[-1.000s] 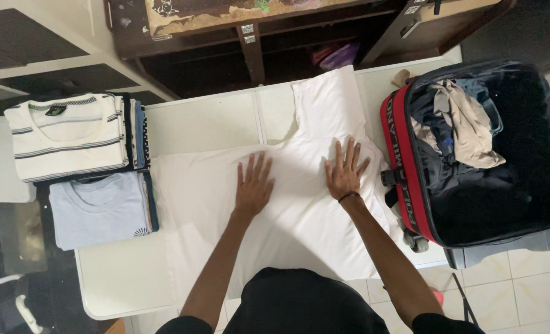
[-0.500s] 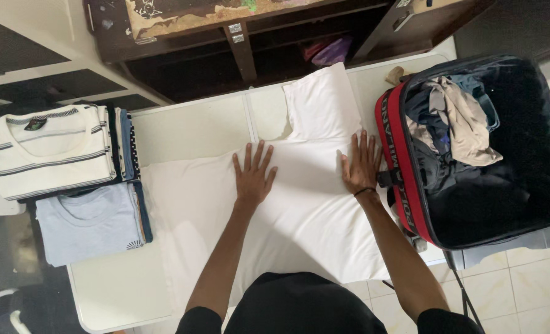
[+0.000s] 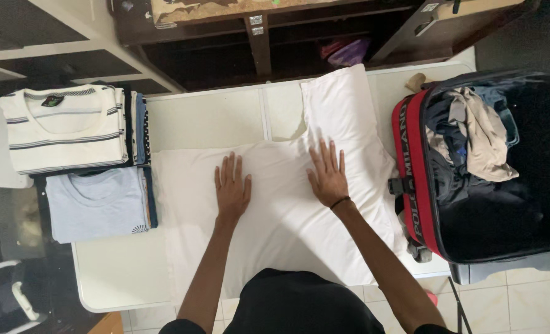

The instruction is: The person takes a white shirt from a suitcase and folds it by hand on a white table.

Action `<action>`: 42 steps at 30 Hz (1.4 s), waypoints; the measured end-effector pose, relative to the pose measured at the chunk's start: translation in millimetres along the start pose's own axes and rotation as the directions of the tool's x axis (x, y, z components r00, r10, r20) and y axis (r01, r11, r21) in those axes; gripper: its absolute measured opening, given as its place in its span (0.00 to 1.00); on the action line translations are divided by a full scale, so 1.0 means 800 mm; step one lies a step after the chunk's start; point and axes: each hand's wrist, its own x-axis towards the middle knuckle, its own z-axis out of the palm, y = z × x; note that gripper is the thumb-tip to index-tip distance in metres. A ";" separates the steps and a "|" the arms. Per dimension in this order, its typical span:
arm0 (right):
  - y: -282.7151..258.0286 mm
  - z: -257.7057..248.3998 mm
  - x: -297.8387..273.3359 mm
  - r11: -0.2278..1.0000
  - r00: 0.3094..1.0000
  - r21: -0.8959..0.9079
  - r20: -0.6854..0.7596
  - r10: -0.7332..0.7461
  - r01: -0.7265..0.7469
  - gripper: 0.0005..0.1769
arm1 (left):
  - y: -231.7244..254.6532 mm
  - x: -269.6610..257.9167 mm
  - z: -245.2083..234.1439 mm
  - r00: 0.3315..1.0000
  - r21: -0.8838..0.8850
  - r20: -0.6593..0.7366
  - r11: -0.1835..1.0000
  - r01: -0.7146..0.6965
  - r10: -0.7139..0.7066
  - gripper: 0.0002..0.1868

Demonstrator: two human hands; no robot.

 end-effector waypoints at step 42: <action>-0.092 0.043 0.066 0.994 0.990 -0.034 0.099 0.103 -0.101 0.36 | 0.036 0.034 0.024 0.996 0.080 -0.016 0.993 -0.082 0.083 0.31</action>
